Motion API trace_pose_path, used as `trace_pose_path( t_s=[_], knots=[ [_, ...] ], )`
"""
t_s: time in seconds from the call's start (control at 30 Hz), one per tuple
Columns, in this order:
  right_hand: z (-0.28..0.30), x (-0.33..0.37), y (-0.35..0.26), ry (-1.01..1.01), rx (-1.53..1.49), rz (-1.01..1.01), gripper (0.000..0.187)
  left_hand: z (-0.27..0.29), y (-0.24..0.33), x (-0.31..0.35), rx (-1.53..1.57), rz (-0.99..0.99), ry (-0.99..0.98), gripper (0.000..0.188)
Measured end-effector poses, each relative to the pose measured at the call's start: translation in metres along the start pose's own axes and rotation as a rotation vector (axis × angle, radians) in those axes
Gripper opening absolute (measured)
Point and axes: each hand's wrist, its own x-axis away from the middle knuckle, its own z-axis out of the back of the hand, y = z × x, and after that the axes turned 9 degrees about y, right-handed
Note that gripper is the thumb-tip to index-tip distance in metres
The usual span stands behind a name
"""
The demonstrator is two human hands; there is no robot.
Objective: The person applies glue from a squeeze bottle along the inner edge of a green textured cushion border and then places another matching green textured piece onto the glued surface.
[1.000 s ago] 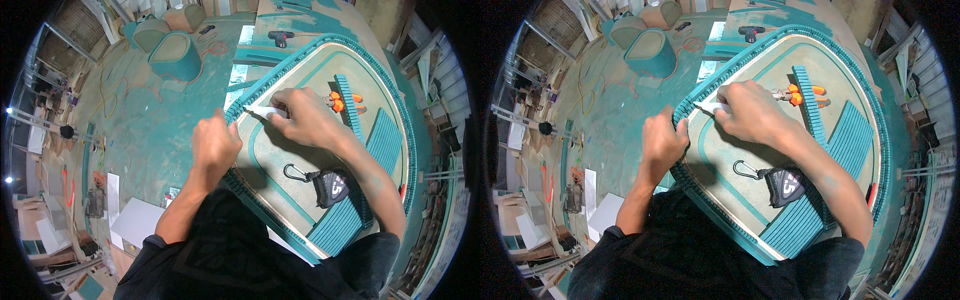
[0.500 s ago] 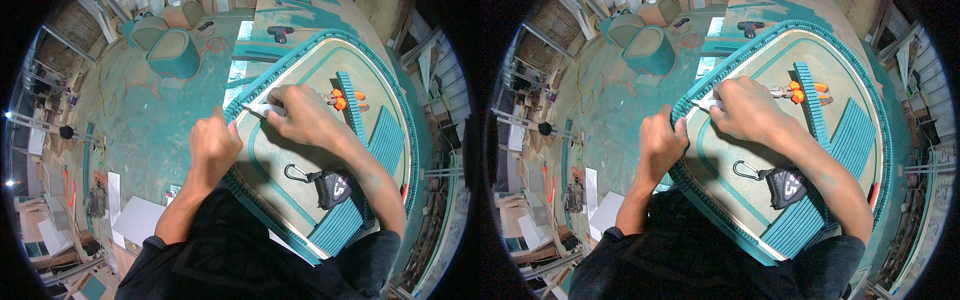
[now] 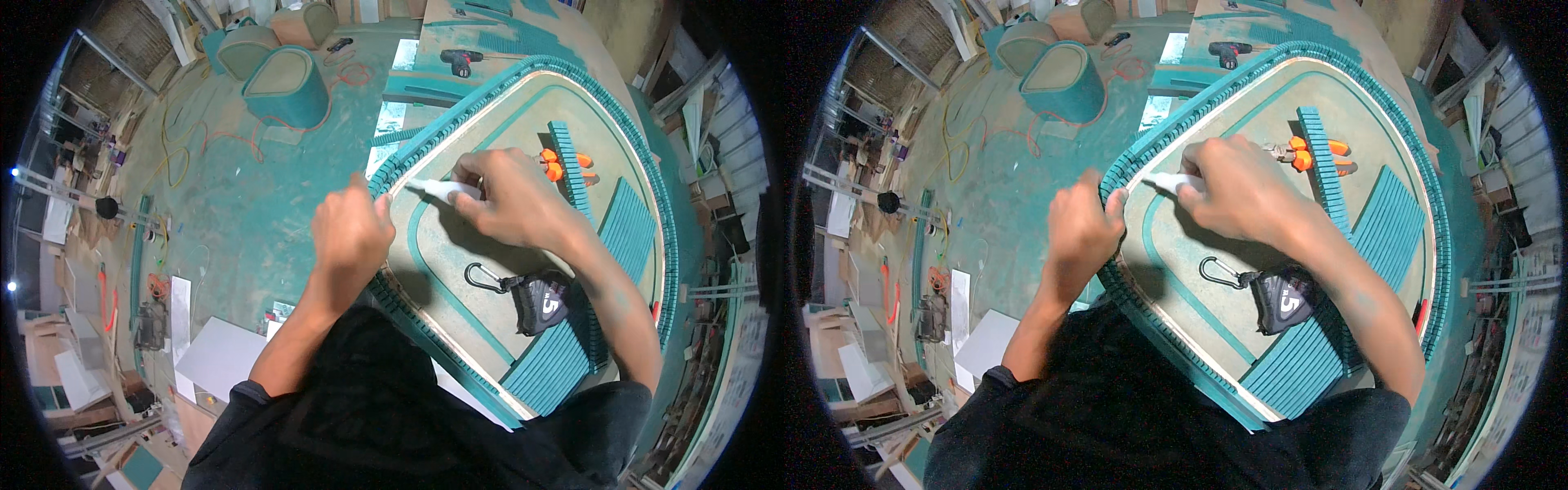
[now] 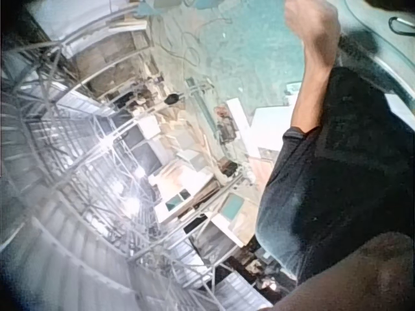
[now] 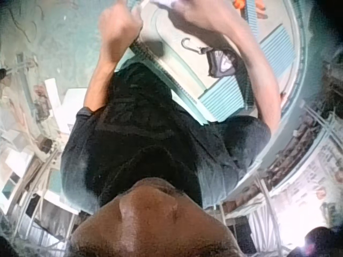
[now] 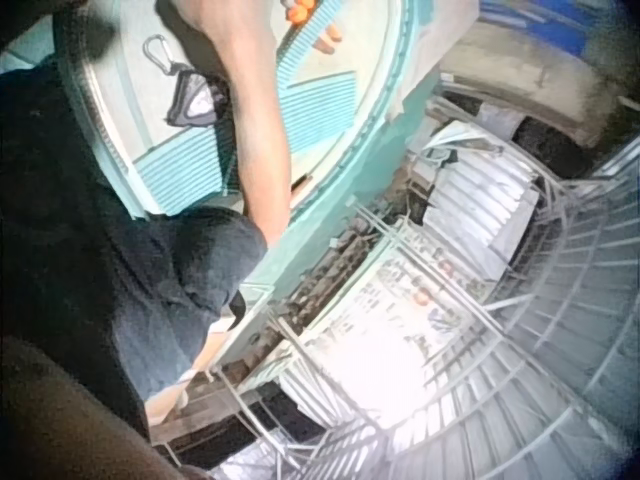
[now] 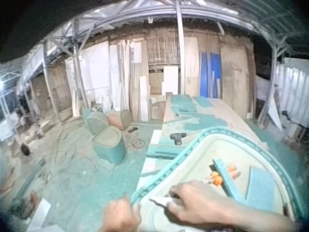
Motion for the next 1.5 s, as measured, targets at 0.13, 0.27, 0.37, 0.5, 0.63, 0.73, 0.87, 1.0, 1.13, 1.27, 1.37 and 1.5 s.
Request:
trace_pose_path(
  t_s=[0.13, 0.27, 0.37, 0.5, 0.63, 0.73, 0.87, 1.0, 1.13, 1.27, 1.37, 1.5],
  knots=[
    [-0.001, 0.005, -0.002, -0.052, -0.031, 0.025, 0.022, 0.011, 0.014, -0.009, -0.060, 0.186, -0.104, 0.026],
    [-0.004, 0.008, 0.004, 0.008, -0.029, 0.055, 0.023, 0.015, 0.024, -0.015, -0.086, 0.285, -0.197, 0.028],
    [-0.003, 0.005, 0.001, -0.007, -0.050, 0.003, 0.024, 0.019, 0.027, -0.017, -0.118, 0.280, -0.216, 0.029],
    [-0.007, 0.002, 0.000, -0.011, -0.066, -0.002, 0.023, 0.019, 0.022, -0.017, -0.145, 0.263, -0.217, 0.031],
    [-0.015, 0.002, 0.006, -0.026, -0.085, 0.017, 0.022, 0.022, 0.027, -0.015, -0.125, 0.320, -0.212, 0.031],
    [-0.024, 0.003, 0.007, -0.011, -0.055, 0.084, 0.020, 0.028, 0.026, -0.005, -0.088, 0.336, -0.222, 0.029],
    [-0.033, 0.005, -0.007, 0.020, 0.023, 0.149, 0.018, 0.039, 0.024, 0.006, -0.035, 0.382, -0.225, 0.023],
    [-0.032, 0.003, -0.009, -0.020, 0.042, 0.174, 0.023, 0.033, 0.025, 0.010, -0.012, 0.303, -0.181, 0.020],
    [-0.033, 0.000, -0.011, -0.021, 0.028, 0.186, 0.023, 0.030, 0.022, 0.014, 0.035, 0.253, -0.103, 0.016],
    [-0.032, -0.003, -0.015, -0.016, 0.045, 0.191, 0.024, 0.031, 0.021, 0.010, 0.081, 0.253, -0.105, 0.015],
    [-0.030, -0.004, -0.021, -0.017, 0.065, 0.207, 0.024, 0.033, 0.022, 0.008, 0.062, 0.237, -0.109, 0.015],
    [-0.027, -0.002, -0.021, -0.003, 0.088, 0.197, 0.023, 0.034, 0.022, 0.010, 0.090, 0.149, -0.042, 0.017]
  ],
)
